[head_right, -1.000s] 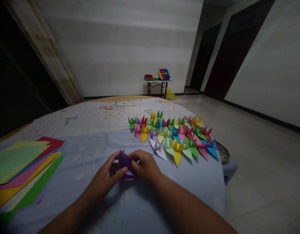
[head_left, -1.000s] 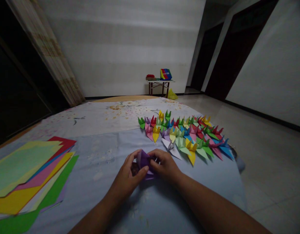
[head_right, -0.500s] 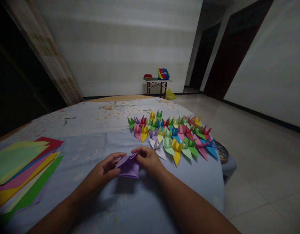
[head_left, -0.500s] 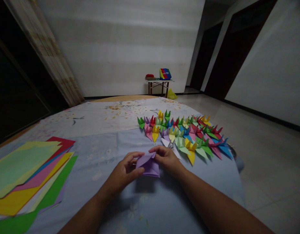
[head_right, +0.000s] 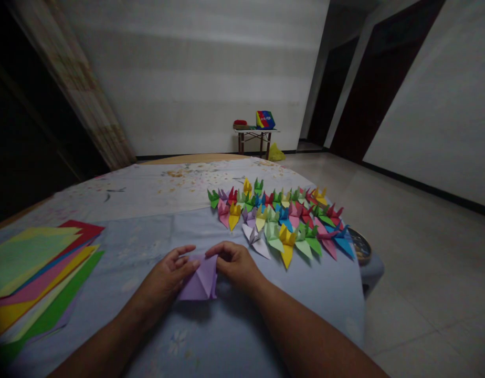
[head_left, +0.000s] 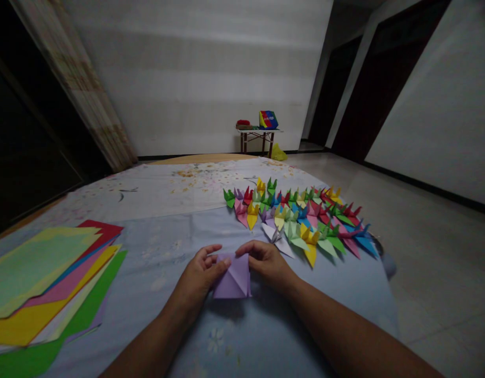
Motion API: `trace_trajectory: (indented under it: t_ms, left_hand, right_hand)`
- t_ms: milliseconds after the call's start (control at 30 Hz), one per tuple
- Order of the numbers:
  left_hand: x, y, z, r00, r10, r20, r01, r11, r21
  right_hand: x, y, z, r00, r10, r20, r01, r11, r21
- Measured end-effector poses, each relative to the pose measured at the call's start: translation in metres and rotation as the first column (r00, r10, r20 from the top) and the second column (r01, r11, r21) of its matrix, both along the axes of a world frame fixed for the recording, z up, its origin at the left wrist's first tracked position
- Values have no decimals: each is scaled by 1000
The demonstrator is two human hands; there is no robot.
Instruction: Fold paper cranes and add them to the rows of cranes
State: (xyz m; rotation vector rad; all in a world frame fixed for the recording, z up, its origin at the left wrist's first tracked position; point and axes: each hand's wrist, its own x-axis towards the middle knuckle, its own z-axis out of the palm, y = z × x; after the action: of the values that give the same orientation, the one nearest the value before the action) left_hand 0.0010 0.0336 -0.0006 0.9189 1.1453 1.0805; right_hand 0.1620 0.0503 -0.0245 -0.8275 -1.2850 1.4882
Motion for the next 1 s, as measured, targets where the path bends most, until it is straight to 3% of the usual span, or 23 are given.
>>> trace_trajectory:
  t_ms: [100,267,533,833,1000]
  left_hand:
    - [-2,1,0,998,-55,25,56,998,-29]
    - [-5,2,2,1000,-16,8,16,1000,-6]
    - [-6,1,2,998,-33,-57,35,999,38]
    - [-6,0,4,995,-45,-94,49,998,43]
    - [-7,2,3,993,-46,-110,52,997,54]
  right_hand:
    - [2,0,0,1000,5,6,-5,1000,16]
    - [8,1,7,1000,-9,21,9,1000,8]
    - [8,0,4,977,23,210,-17,999,-28]
    - [5,0,5,992,-5,126,8,1000,-19]
    - [5,0,4,987,-10,161,9,1000,3]
